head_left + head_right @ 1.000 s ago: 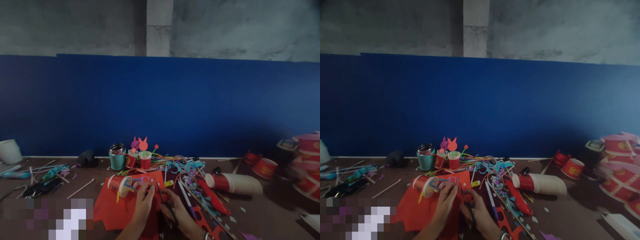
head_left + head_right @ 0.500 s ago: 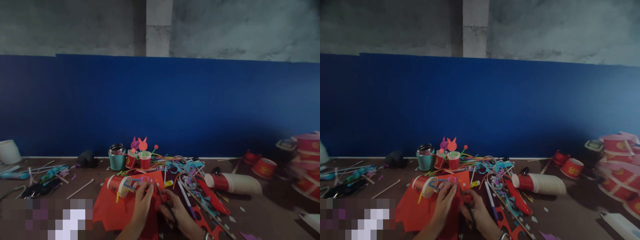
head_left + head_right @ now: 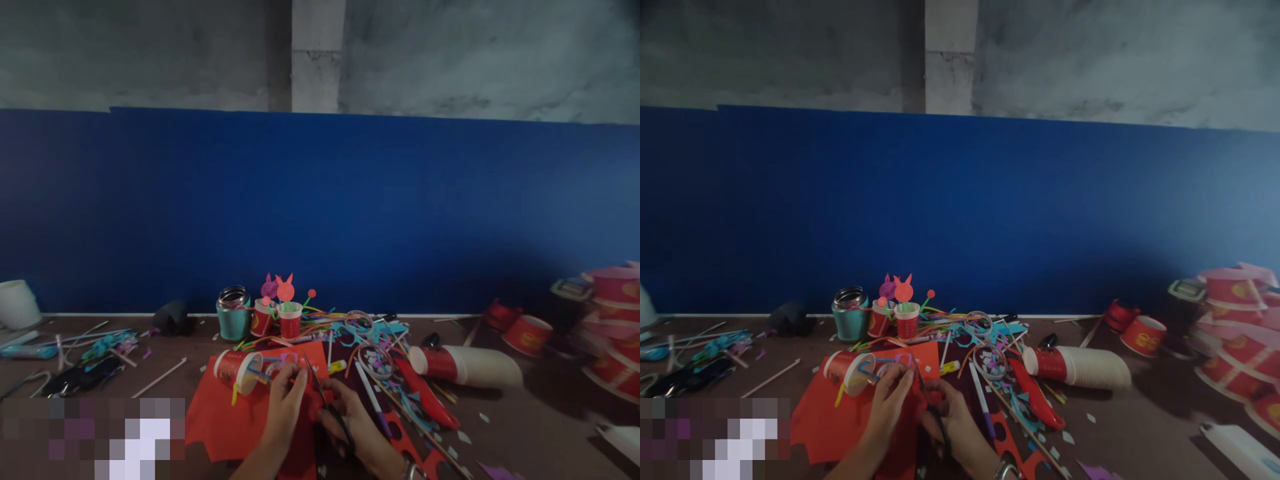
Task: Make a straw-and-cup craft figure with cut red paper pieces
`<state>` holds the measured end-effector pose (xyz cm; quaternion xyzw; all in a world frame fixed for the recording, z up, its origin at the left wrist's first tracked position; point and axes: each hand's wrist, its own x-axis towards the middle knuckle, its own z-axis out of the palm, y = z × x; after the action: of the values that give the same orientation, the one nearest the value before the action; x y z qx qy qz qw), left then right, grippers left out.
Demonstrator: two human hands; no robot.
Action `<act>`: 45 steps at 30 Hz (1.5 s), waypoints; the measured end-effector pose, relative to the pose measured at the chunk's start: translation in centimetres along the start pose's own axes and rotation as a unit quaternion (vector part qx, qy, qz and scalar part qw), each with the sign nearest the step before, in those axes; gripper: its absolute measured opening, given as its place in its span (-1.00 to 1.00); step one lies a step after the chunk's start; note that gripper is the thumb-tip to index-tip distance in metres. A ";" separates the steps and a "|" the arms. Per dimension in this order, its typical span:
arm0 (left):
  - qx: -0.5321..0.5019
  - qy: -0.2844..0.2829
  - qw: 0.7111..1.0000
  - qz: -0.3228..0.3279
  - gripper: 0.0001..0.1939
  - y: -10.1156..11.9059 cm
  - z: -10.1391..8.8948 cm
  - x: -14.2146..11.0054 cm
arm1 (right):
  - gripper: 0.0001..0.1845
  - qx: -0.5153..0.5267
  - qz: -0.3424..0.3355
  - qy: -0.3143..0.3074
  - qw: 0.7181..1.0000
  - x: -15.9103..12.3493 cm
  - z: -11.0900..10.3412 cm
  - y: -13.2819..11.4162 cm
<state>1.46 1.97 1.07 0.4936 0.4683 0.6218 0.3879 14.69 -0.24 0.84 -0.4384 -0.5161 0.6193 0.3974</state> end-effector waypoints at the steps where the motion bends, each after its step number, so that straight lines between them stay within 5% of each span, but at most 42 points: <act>1: 0.001 0.000 1.000 0.001 -0.69 -0.1 0.0 0.0 | -0.41 0.000 -0.002 -0.003 1.000 0.0 0.0 -0.1; 6: 0.006 -0.005 1.000 0.000 -0.70 0.1 -0.1 0.1 | -0.43 0.000 0.000 0.004 1.000 0.1 0.2 -0.3; 13: 0.017 -0.077 0.997 0.000 -0.69 0.2 0.2 -0.2 | -0.51 0.054 -0.071 0.124 0.988 0.4 -0.1 -0.4; 27: 0.034 -0.157 0.987 -0.016 -0.87 0.0 0.6 -0.4 | -0.63 0.098 -0.082 0.174 0.976 0.4 -0.4 -0.9; 45: 0.009 -0.148 0.989 -0.018 -0.82 0.1 0.5 -0.5 | -0.59 0.080 -0.060 0.146 0.984 0.4 -0.4 -0.5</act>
<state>2.01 1.58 1.06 0.5751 0.4203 0.5305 0.4595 14.93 0.30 1.29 -0.4590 -0.4267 0.5630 0.5389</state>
